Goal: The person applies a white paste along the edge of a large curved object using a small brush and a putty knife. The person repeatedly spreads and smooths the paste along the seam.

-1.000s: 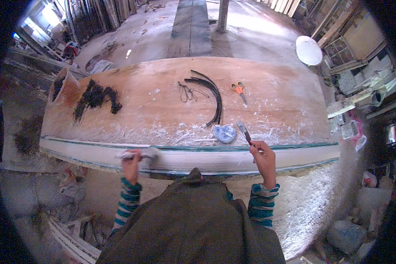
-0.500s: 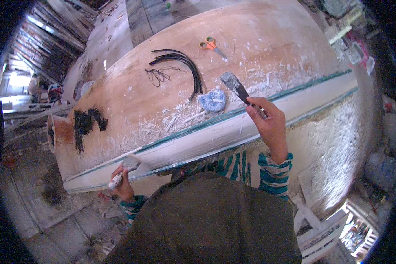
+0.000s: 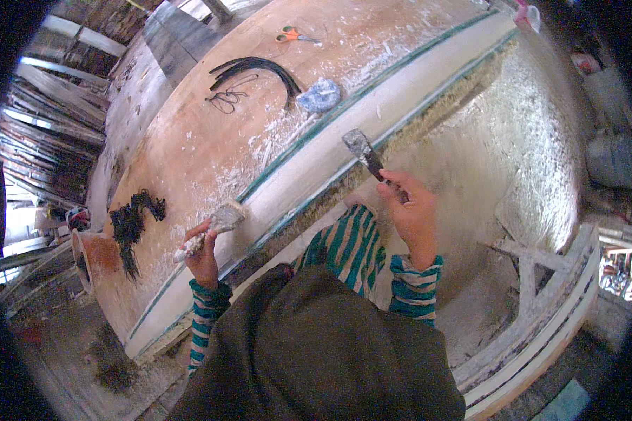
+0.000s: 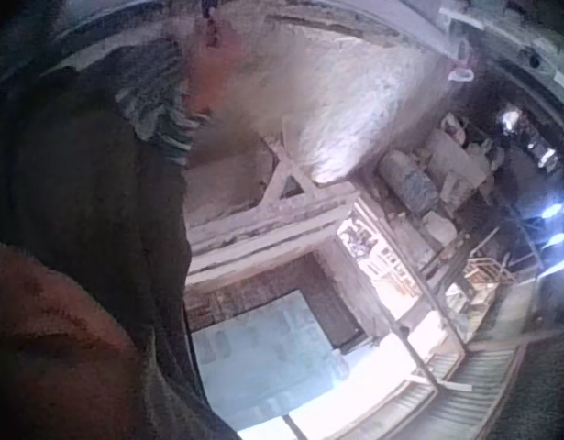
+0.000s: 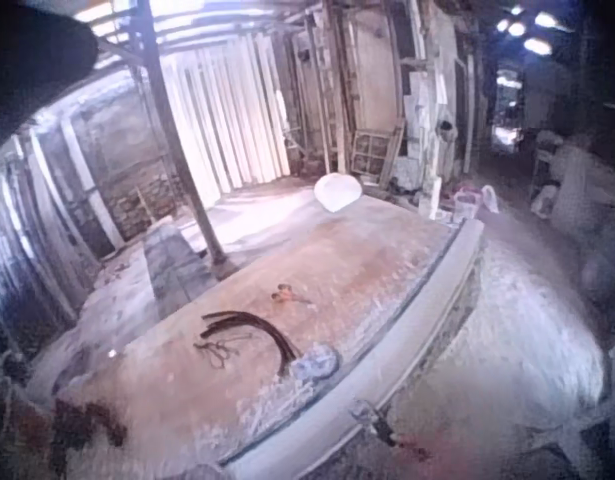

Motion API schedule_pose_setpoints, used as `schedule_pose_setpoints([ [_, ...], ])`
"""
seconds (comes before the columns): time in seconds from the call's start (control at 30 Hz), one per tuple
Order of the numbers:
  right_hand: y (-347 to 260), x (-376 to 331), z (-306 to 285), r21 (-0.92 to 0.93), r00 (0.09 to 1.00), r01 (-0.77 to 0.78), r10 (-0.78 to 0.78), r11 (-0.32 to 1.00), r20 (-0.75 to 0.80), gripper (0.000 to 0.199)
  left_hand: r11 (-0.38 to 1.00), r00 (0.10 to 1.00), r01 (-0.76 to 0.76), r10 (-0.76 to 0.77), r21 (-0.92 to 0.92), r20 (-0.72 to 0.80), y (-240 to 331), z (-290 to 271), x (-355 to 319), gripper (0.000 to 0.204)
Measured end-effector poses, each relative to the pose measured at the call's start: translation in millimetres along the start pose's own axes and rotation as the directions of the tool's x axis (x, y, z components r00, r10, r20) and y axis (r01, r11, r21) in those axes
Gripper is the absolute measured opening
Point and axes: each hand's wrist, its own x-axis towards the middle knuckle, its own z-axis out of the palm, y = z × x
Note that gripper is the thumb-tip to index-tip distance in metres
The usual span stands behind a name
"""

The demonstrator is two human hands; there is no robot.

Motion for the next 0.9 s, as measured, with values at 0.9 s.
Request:
schedule_pose_setpoints([
  [0.9, -89, 101, 34, -0.203, 0.787, 0.429, -0.254, 0.88, 0.562, 0.023, 0.919, 0.994, 0.071, -0.096, -0.388, -0.043, 47, 75, 15, 0.022],
])
